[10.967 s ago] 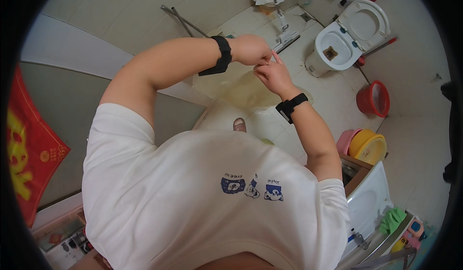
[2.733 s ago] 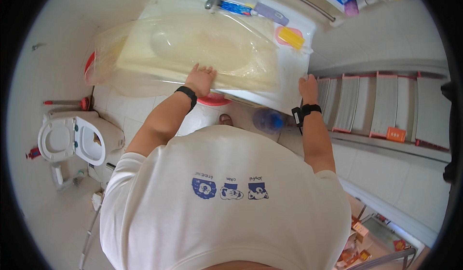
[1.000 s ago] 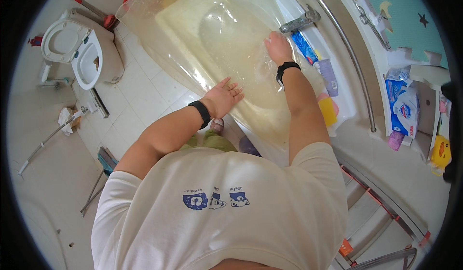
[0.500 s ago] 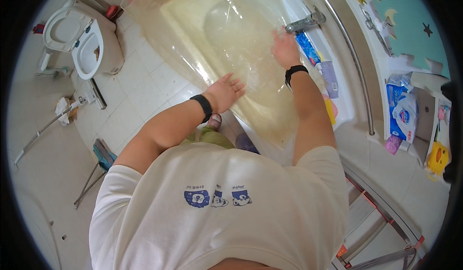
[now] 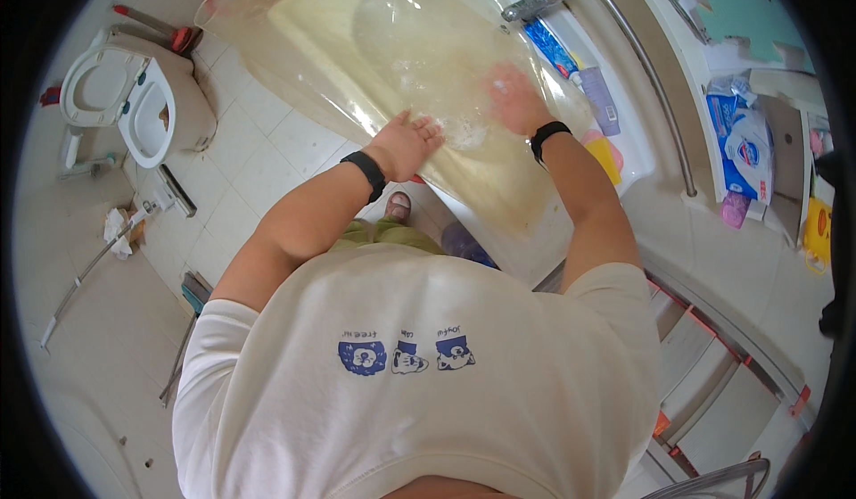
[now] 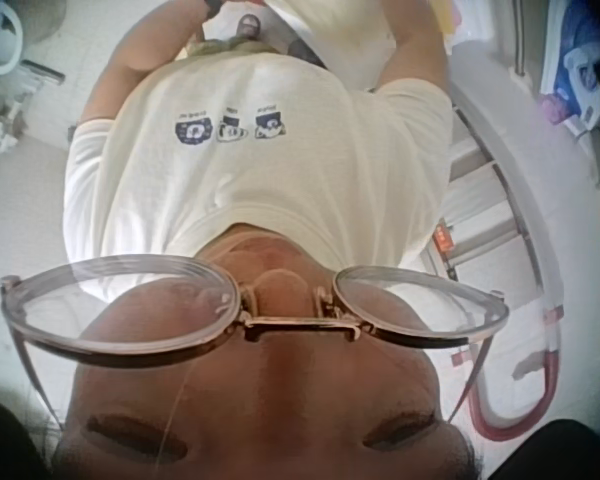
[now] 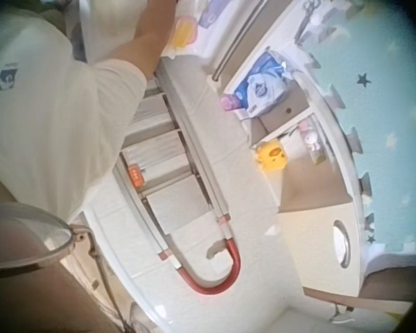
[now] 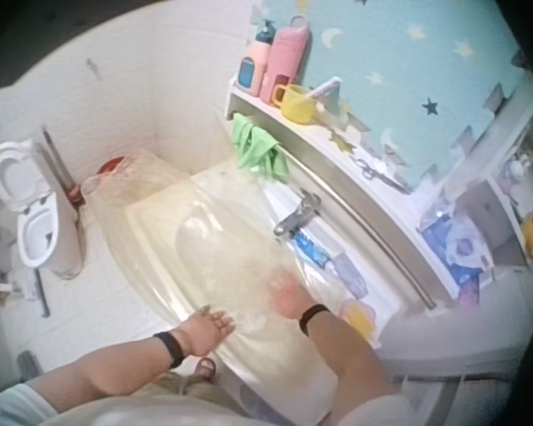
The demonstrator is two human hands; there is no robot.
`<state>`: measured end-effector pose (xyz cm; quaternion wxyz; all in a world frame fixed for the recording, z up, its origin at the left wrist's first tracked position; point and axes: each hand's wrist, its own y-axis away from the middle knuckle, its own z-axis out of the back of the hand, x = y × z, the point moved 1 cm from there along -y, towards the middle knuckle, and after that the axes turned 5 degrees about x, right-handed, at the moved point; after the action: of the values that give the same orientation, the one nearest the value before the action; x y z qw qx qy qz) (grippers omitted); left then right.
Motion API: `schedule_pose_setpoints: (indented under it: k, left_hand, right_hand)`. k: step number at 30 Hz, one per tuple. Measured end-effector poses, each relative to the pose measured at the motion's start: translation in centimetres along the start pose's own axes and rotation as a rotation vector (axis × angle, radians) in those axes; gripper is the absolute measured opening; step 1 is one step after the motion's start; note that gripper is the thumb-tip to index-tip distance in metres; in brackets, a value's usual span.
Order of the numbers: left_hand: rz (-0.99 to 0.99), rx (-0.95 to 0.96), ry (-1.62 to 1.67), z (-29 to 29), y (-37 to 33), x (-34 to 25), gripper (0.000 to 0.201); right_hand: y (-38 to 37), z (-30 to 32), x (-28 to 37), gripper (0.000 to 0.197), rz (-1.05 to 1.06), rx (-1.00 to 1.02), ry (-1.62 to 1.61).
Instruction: The person washes a large translucent plastic sheet in a bathroom sink, repeatedly wetting, rubbing, and rinsing it with both hands. The sheet is lifted and repositioned several times to cover different areas.
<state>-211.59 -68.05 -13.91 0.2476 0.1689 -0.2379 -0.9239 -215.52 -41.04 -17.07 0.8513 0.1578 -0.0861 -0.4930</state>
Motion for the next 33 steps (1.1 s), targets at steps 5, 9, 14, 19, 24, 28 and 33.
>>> schedule_pose_setpoints:
  k: [5,9,14,19,24,28,33]
  left_hand:
    - [0.002,-0.031,0.007,-0.2,-0.2,0.0,0.067]
    - [-0.016,-0.04,-0.001,-0.4,-0.1,0.2,0.064]
    - [-0.029,-0.05,0.018,-0.1,-0.4,0.3,0.063]
    - [-0.02,0.002,-0.056,0.1,-0.6,0.2,0.065]
    - [-0.049,-0.036,-0.124,-0.2,-0.7,0.2,0.075]
    - [-0.032,-0.019,-0.123,-0.4,-1.1,0.2,0.072]
    - [-0.041,0.031,-0.154,0.0,-1.1,0.5,0.069]
  right_hand:
    - [2.1,-0.8,1.3,0.053,-0.033,-0.136,0.006]
    - [4.7,-2.6,3.8,0.05,0.001,-0.25,-0.071]
    - [10.5,-4.6,7.2,0.057,-0.272,-0.215,-0.326]
    - [15.3,-7.2,11.3,0.047,-0.337,-0.036,-0.205]
    - [16.2,-6.1,17.2,0.039,-0.618,-0.216,-0.294]
    - [9.1,-2.5,21.3,0.04,-0.868,-0.386,-0.523]
    - [3.5,0.0,24.3,0.036,-0.854,-0.62,-0.373]
